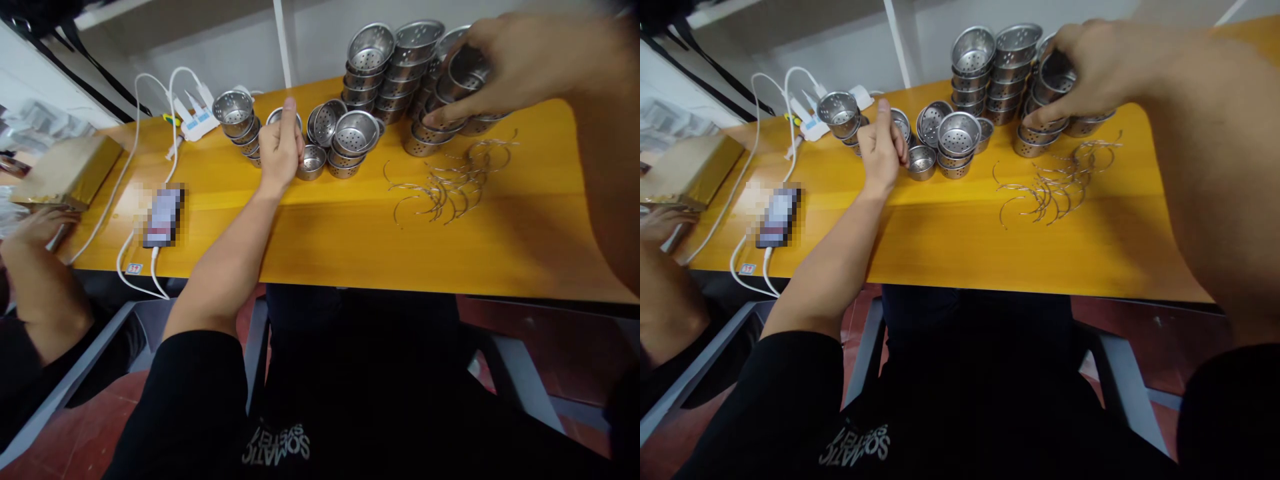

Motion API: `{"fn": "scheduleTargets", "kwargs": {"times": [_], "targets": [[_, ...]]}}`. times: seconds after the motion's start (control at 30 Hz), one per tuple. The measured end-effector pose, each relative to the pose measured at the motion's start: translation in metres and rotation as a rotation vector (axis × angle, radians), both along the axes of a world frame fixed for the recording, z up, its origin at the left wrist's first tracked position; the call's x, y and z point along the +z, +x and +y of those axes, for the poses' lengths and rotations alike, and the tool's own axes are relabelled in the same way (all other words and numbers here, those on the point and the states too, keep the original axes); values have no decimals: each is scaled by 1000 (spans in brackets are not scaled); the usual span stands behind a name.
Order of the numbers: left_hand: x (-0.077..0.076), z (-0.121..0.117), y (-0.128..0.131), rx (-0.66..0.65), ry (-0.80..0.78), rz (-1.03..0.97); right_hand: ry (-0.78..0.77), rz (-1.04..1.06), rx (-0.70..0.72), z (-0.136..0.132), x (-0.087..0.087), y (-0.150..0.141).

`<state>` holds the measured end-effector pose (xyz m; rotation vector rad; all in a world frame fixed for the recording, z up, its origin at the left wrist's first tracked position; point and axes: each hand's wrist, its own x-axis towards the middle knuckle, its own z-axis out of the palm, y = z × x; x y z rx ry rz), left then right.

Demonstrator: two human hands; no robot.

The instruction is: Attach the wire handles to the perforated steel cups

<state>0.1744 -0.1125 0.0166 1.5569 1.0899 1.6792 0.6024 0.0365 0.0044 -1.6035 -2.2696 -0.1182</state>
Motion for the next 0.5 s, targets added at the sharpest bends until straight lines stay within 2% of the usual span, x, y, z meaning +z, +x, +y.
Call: {"fn": "scheduleTargets", "kwargs": {"times": [0.07, 0.13, 0.3, 0.4, 0.5], "targets": [[-1, 1, -1, 8, 3, 47, -28, -198, 121, 9, -5, 10], [-3, 1, -1, 13, 9, 81, 33, -235, 127, 18, -14, 21], [-5, 1, 0, 5, 6, 112, 98, -124, 190, 31, -31, 35], [-5, 1, 0, -13, 13, 110, 156, -43, 199, 23, -29, 30], [-8, 3, 0, -13, 18, 124, 221, -73, 158, 15, -23, 24]]}}
